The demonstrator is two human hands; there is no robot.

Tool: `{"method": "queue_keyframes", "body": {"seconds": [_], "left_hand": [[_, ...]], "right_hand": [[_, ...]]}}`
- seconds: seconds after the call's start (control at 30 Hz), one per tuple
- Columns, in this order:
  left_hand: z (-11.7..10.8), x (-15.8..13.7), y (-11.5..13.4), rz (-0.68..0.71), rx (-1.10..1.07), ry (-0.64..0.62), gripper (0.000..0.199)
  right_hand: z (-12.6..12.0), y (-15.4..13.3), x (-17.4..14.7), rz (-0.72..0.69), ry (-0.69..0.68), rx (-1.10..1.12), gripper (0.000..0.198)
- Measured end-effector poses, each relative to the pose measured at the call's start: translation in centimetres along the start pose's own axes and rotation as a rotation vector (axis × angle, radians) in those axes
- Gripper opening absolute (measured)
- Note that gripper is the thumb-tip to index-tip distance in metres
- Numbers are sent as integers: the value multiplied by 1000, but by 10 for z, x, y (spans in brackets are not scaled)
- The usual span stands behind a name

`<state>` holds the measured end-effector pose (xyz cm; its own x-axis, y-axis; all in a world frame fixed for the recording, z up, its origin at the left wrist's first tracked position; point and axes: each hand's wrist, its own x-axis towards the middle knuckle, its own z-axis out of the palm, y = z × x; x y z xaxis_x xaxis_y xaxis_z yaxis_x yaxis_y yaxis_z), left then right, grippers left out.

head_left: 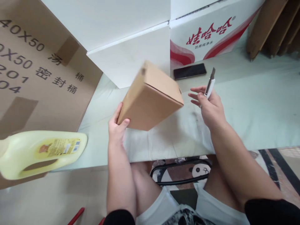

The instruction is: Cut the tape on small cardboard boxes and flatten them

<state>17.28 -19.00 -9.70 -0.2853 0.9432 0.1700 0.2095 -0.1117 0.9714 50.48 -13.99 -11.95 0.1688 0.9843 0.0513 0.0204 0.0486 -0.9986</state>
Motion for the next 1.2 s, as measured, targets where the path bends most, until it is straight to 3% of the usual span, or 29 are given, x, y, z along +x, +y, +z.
{"method": "queue_keyframes", "body": {"seconds": [0.07, 0.17, 0.27, 0.4, 0.5, 0.67, 0.73, 0.83, 0.93, 1.2], "left_hand": [[8, -1, -8, -181, -228, 79, 80], [28, -4, -10, -425, -443, 28, 68], [49, -10, -8, -635, -559, -179, 54], [60, -19, -13, -811, -407, -513, 44], [58, -23, -15, -760, -256, -580, 37], [58, -18, -7, -620, -155, -392, 31], [60, -15, -3, -578, -210, -346, 37], [64, -14, 2, -523, -339, -384, 54], [69, -19, 8, -389, -344, -378, 69], [83, -21, 24, -81, -277, -135, 101]], "right_hand": [[1, -3, -3, -40, -57, 14, 19], [4, -10, -10, -147, -204, 49, 28], [5, -21, -16, -249, -352, 81, 34], [2, -31, -18, -295, -423, 86, 31], [-1, -30, -17, -253, -360, 27, 26], [-1, -27, -15, -148, -191, -52, 24], [-1, -28, -15, -103, -206, -101, 24], [1, -29, -15, -57, -272, -204, 24], [1, -25, -14, -45, -320, -200, 27], [7, -15, -12, 4, -416, -156, 35]]}}
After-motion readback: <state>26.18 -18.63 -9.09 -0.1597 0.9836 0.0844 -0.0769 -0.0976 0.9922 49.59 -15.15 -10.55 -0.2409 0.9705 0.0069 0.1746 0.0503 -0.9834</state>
